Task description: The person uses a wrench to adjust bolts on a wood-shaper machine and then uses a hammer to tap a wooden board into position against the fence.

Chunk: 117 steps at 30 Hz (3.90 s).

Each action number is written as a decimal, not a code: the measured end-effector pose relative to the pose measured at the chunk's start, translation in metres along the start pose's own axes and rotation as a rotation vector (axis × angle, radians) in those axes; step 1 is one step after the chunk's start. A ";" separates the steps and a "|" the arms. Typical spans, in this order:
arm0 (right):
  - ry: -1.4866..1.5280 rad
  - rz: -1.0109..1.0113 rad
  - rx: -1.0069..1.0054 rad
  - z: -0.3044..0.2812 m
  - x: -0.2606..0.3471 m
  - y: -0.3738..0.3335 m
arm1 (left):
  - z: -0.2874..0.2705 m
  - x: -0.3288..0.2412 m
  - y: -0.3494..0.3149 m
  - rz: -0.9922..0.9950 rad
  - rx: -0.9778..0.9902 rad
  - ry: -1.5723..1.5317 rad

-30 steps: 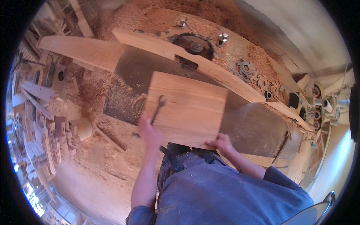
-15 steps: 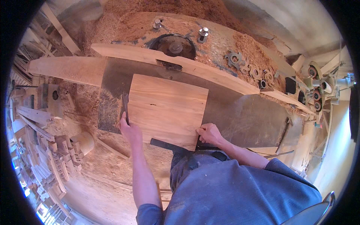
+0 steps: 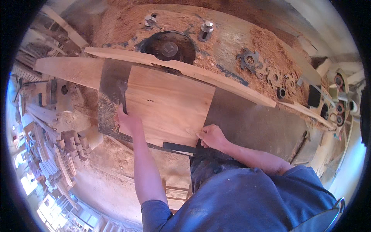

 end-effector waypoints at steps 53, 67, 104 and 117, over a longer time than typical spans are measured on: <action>0.350 -0.125 0.214 -0.073 -0.035 -0.015 | 0.024 -0.017 -0.025 0.477 -0.120 0.463; -0.134 0.431 -1.428 -0.299 -0.530 -0.266 | 0.051 -0.104 -0.358 1.158 0.853 0.075; -0.285 -0.355 -0.793 -0.306 0.071 -0.112 | 0.106 -0.264 -0.294 1.306 0.702 -0.223; -0.806 -0.458 -0.901 -0.313 0.224 0.056 | 0.116 -0.260 -0.293 1.249 0.702 -0.287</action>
Point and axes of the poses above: each hand's wrist, its own y-axis towards the middle knuckle, its own z-axis out of the palm, x = y × z, the point moved 3 cm from there along y, towards the middle knuckle, and after that the axes turned 3 degrees about -y, right-handed, at the moved point
